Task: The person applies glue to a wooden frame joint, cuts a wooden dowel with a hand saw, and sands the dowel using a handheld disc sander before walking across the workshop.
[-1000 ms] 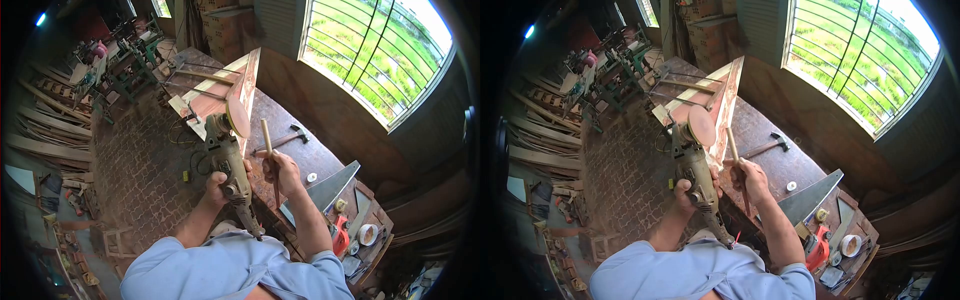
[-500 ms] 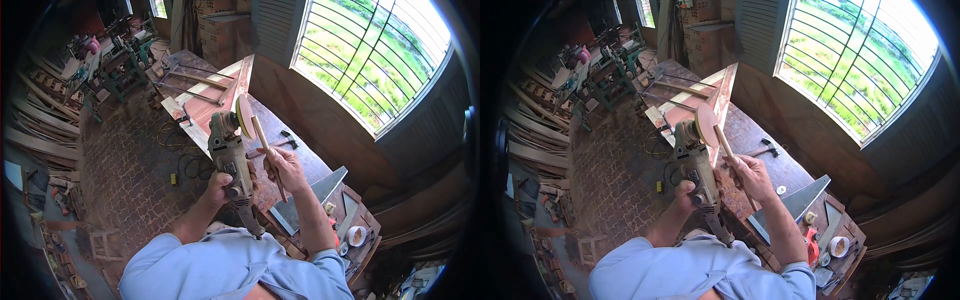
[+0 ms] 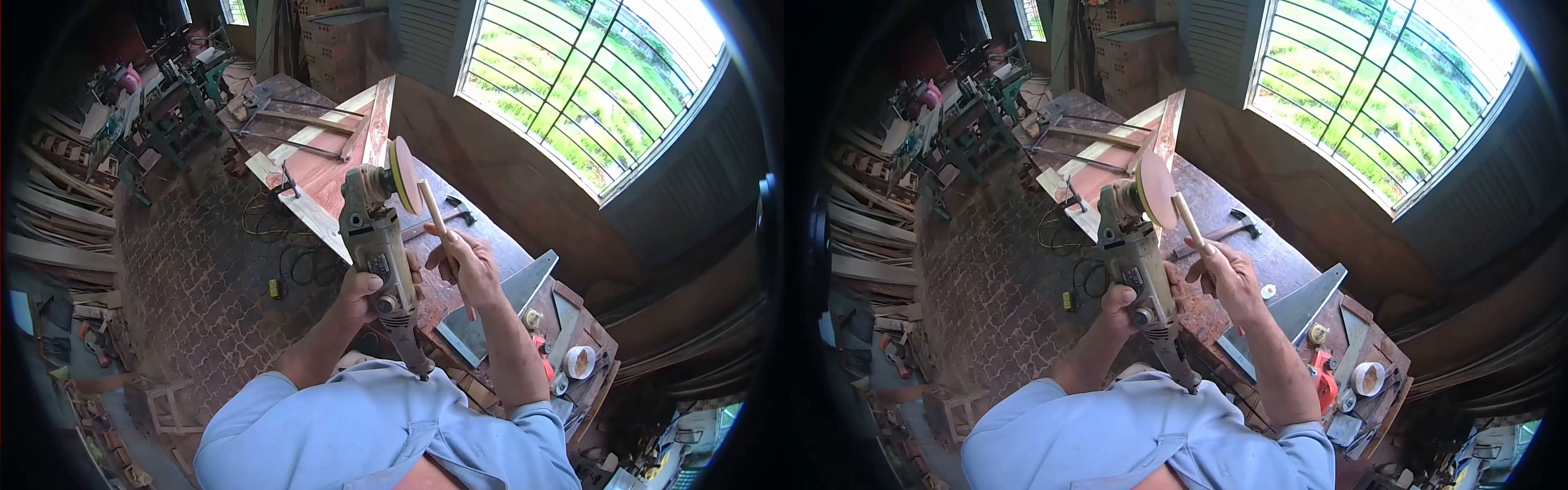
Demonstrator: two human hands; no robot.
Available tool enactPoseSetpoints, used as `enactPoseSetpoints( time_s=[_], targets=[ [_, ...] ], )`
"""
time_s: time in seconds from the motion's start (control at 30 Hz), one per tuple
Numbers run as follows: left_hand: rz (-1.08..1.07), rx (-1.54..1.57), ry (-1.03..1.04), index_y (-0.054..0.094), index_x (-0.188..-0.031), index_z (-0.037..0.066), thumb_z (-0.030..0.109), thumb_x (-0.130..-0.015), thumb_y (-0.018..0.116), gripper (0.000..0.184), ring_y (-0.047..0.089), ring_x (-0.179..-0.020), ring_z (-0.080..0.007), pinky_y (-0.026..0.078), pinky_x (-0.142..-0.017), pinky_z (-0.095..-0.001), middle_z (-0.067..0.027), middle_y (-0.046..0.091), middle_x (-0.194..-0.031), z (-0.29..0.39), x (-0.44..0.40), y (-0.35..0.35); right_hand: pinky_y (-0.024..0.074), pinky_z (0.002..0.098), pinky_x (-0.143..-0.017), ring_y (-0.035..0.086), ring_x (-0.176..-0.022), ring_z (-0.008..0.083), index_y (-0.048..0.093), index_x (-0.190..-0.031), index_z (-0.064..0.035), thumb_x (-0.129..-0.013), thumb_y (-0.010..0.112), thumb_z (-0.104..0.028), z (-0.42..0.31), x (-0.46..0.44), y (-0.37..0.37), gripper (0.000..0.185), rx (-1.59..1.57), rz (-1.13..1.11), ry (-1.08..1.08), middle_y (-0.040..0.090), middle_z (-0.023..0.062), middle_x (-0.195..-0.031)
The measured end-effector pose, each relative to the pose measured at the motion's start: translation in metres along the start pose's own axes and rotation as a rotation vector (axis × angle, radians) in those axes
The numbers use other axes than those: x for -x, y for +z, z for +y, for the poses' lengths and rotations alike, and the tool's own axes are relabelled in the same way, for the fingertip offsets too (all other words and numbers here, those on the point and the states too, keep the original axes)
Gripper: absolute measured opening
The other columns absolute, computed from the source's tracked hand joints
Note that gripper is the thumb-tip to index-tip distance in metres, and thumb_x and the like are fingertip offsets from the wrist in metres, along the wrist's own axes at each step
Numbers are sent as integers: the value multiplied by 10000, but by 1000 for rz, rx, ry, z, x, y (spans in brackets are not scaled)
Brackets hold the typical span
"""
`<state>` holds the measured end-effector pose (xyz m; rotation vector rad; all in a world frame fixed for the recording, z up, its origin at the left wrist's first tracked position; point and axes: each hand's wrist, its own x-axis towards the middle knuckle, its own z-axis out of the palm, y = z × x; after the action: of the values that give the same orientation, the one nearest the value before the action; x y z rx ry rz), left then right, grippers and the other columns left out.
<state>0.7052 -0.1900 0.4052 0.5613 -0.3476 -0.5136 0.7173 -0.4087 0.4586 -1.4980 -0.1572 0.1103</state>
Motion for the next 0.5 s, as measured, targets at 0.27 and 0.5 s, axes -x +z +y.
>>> enactPoseSetpoints(
  time_s=[0.27, 0.5],
  targets=[
    [2, -14, -12, 537, -1363, -76, 313, -771, 739, 737, 766, -996, -296, 647, -885, -432, -192, 708, -1134, 1, 0, -2, 423, 229, -517, 526, -595, 44, 707, -1274, 0, -1113, 543, -291, -6, 6, 10, 370, 63, 47, 7, 666, 0, -787],
    [-18, 6, -10, 542, -1374, -78, 300, -767, 746, 744, 768, -993, -301, 649, -886, -428, -192, 710, -1149, 1, -2, -10, 430, 225, -530, 529, -596, 30, 710, -1273, -2, -1088, 591, -232, -3, 3, 7, 317, -51, 39, 45, 669, -6, -788]
  ],
)
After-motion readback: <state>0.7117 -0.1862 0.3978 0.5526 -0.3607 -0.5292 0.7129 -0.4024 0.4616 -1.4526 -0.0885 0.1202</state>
